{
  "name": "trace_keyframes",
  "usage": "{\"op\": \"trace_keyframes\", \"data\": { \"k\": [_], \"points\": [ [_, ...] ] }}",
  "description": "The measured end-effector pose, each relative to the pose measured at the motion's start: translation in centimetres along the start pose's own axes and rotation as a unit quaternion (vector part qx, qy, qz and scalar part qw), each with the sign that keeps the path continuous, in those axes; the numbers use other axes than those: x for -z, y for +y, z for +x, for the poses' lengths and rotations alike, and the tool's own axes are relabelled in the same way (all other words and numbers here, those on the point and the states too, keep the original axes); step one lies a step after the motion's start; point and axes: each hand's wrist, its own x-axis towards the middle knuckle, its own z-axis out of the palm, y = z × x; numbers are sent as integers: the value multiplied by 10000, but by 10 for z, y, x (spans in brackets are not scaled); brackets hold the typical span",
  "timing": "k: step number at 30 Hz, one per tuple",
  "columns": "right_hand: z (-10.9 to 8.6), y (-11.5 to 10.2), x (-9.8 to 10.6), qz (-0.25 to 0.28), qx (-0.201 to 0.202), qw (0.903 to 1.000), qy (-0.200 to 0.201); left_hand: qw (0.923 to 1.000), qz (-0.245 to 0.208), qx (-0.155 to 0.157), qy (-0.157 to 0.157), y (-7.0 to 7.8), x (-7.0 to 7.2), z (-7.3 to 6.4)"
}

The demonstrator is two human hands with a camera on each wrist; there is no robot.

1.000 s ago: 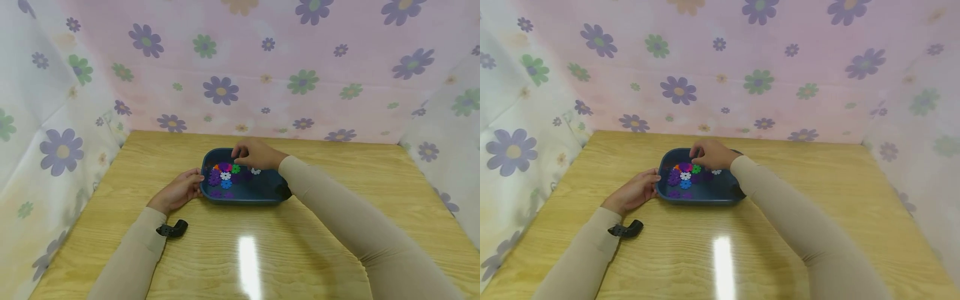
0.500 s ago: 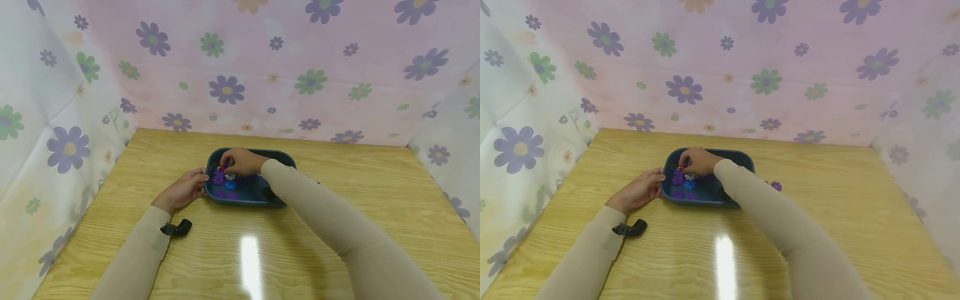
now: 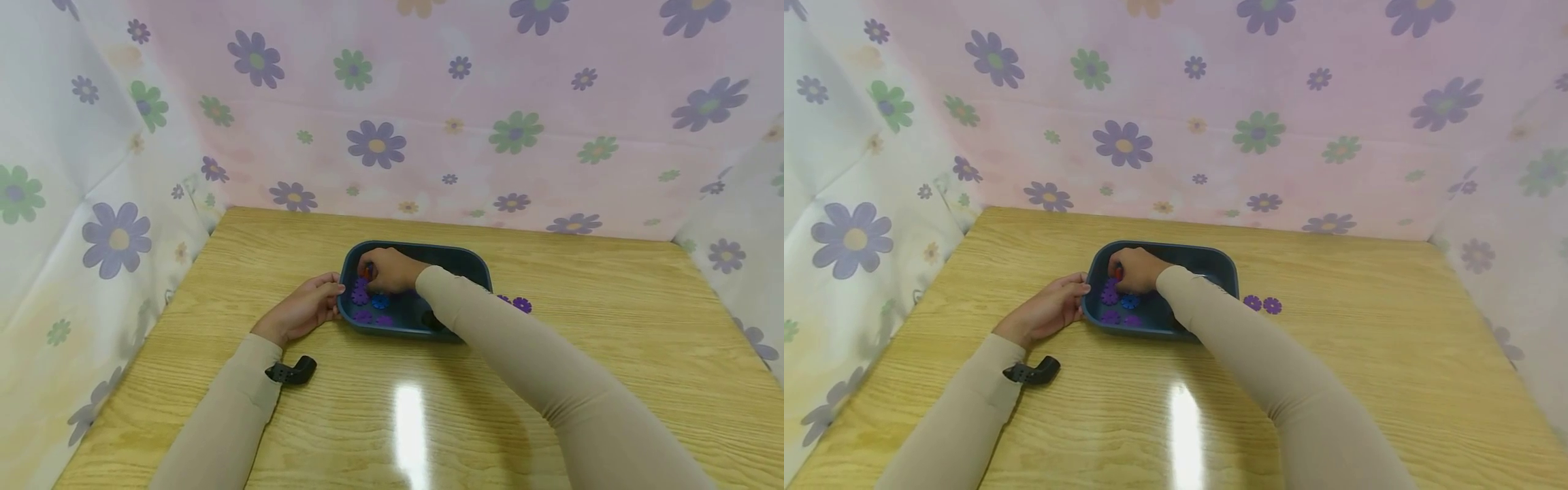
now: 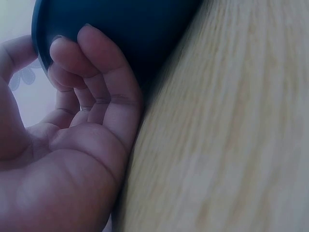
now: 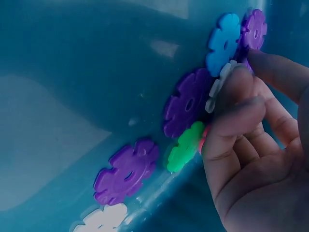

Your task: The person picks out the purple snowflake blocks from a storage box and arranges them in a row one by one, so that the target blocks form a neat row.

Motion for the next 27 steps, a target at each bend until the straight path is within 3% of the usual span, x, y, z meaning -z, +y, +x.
{"op": "trace_keyframes", "data": {
  "k": [14,27],
  "points": [
    [1,0,1,172,-245,9993,-229,10000,-50,59,55,1,-1,0],
    [-5,-1,8,387,-143,9983,-407,10000,-74,11,11,0,-1,1]
  ]
}}
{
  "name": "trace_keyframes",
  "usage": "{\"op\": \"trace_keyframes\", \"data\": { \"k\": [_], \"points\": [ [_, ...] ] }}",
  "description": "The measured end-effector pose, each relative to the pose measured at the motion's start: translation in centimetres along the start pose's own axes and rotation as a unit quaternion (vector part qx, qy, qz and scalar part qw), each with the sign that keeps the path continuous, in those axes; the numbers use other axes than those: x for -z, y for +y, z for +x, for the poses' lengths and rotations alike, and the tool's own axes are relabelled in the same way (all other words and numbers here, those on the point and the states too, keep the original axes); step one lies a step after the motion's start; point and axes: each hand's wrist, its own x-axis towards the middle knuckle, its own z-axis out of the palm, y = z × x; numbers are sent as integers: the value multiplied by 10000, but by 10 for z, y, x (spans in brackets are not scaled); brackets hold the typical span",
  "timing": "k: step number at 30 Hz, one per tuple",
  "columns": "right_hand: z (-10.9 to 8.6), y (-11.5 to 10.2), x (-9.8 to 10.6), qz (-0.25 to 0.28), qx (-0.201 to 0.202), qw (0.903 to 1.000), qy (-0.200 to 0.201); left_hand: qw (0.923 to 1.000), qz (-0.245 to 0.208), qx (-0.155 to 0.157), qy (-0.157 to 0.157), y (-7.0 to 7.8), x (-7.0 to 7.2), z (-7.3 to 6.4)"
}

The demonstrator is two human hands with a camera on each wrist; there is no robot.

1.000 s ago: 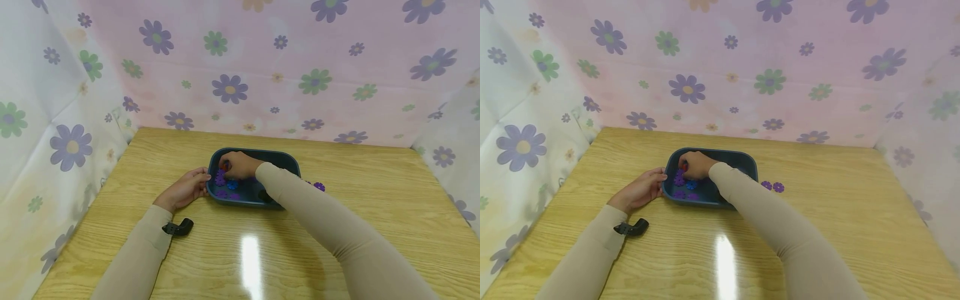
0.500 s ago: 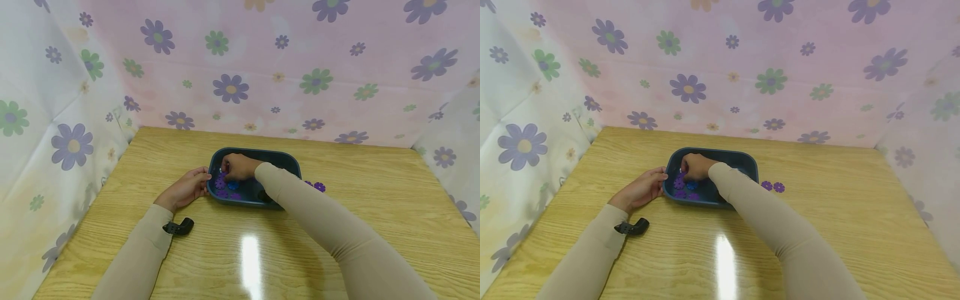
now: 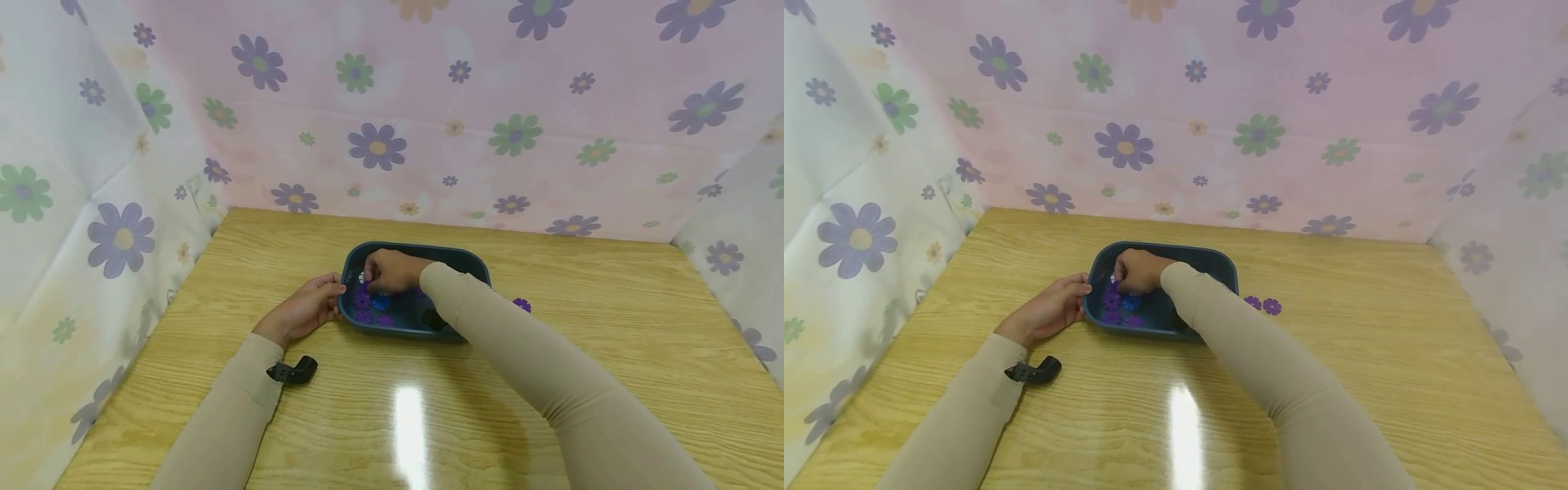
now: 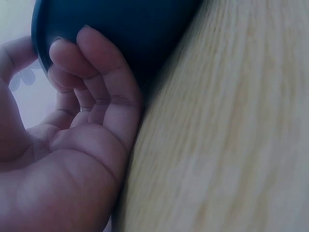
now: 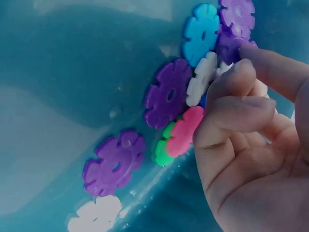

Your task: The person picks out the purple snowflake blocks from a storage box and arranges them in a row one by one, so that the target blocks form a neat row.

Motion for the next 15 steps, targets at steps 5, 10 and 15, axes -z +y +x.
{"op": "trace_keyframes", "data": {
  "k": [5,10,15],
  "points": [
    [-4,3,6,98,180,9998,-65,10000,3,-10,-14,0,0,0],
    [-16,4,17,106,284,9995,13,9999,-12,68,87,0,0,0],
    [-41,3,37,63,281,9994,190,9999,-11,81,129,-1,0,0]
  ]
}}
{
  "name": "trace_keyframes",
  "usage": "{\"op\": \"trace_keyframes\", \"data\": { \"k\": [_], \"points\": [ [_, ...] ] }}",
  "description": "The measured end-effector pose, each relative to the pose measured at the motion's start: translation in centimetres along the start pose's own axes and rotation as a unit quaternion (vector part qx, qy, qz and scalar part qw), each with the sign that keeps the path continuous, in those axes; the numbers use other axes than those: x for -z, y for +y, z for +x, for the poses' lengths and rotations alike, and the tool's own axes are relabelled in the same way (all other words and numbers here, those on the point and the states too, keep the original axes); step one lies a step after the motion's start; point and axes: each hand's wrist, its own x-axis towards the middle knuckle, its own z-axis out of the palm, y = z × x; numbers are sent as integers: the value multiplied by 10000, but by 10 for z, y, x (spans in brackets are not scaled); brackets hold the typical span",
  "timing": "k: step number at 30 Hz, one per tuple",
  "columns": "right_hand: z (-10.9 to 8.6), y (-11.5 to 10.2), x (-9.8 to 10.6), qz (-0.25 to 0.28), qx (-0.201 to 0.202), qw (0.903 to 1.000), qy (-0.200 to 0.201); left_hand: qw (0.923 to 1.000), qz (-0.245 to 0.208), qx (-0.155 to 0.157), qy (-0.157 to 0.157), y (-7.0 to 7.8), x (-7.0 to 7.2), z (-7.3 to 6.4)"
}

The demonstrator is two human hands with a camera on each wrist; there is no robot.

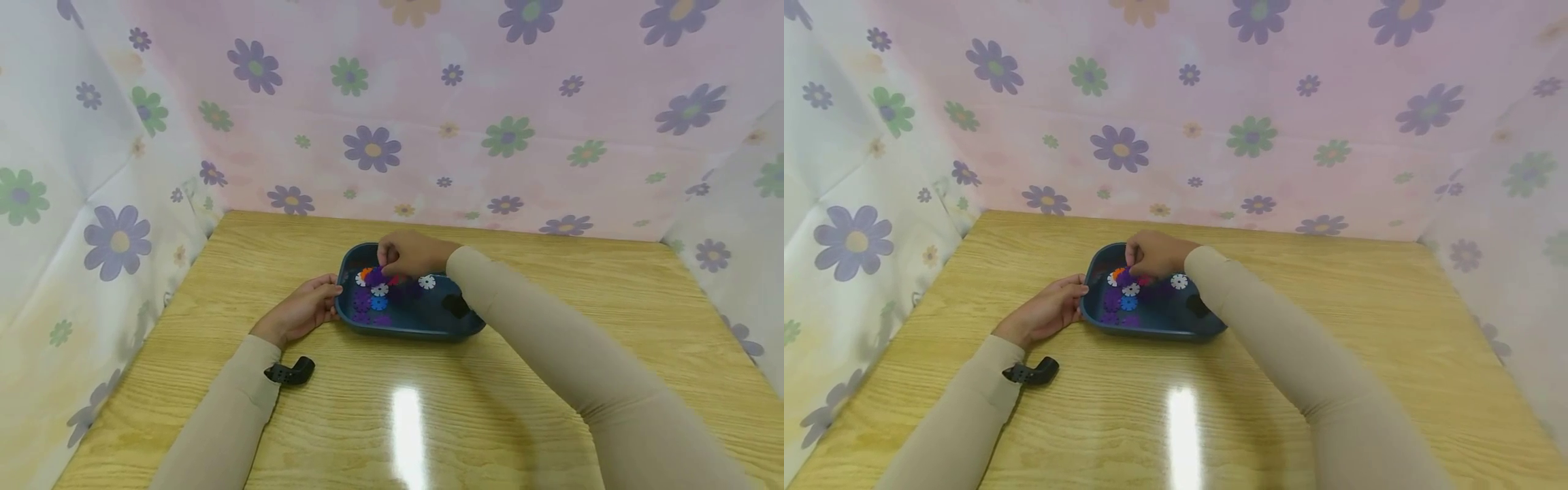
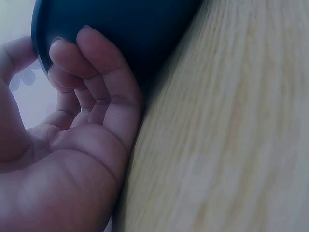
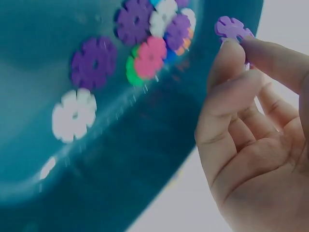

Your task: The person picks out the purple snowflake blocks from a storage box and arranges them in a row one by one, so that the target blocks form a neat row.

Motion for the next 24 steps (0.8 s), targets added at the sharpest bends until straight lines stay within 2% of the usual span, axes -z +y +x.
{"op": "trace_keyframes", "data": {
  "k": [3,9,17,24],
  "points": [
    [-16,2,13,79,-2,9997,251,10000,-14,-9,-14,0,0,0],
    [-54,17,34,345,-8,9940,1034,10000,-11,39,20,0,0,0],
    [-109,49,54,667,-279,9796,1875,9999,62,86,59,0,-1,-1],
    [-155,78,62,875,-652,9674,2287,9999,101,73,-18,-1,-1,-1]
  ]
}}
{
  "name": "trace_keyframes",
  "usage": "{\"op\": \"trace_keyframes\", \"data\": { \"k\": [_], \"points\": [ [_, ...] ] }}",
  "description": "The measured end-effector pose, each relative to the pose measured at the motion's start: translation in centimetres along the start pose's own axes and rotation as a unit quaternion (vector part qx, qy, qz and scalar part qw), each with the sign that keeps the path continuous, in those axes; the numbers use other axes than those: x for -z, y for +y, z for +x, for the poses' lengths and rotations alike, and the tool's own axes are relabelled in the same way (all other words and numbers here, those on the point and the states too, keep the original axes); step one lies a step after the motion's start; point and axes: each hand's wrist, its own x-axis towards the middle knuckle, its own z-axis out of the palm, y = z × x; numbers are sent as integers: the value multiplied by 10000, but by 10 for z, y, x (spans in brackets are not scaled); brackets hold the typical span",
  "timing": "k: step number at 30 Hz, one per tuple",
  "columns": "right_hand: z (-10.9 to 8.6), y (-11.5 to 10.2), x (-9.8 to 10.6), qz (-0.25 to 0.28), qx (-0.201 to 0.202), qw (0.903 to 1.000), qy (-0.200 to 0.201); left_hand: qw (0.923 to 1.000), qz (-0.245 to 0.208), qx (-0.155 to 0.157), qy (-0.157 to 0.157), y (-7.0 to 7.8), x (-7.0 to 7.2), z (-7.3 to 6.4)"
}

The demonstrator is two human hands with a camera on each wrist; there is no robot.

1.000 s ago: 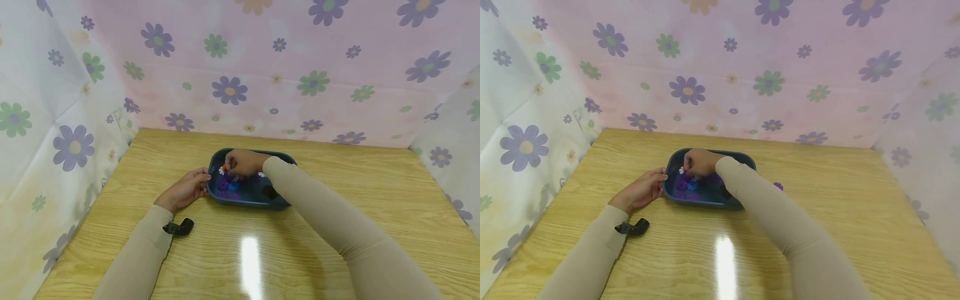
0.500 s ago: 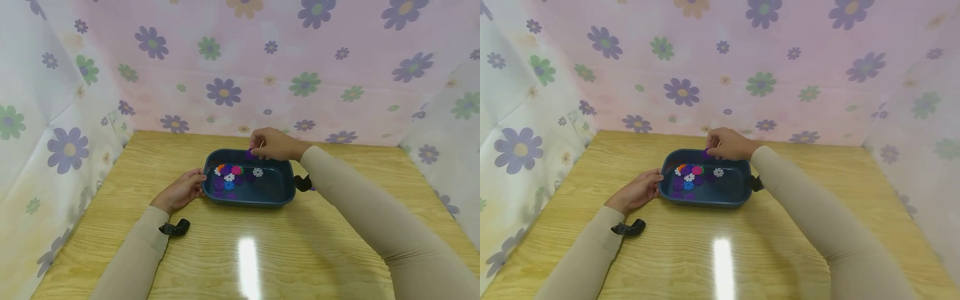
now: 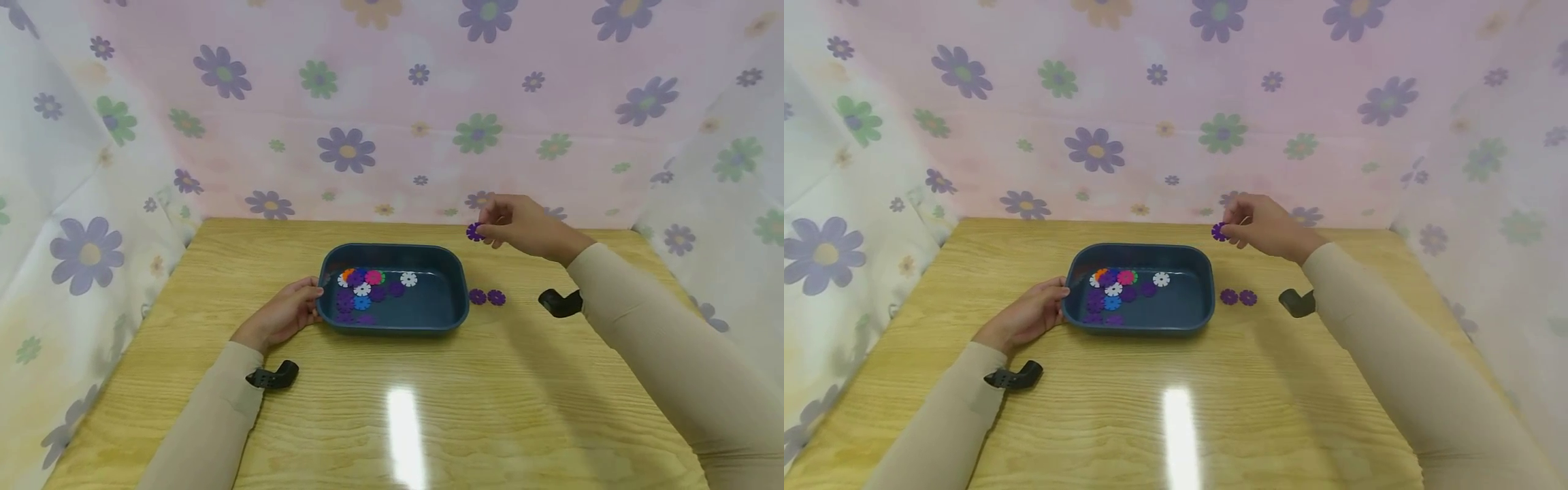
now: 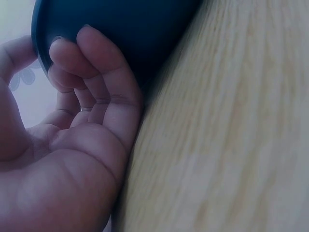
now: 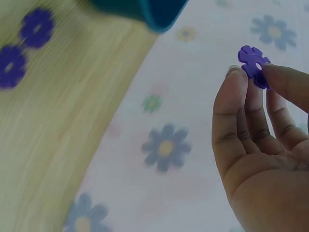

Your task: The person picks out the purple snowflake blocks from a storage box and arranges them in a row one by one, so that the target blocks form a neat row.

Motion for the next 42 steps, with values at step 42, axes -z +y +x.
{"op": "trace_keyframes", "data": {
  "k": [42],
  "points": [
    [-51,141,-28,727,-1254,9881,-507,9998,142,-94,-123,-3,2,2]
  ]
}}
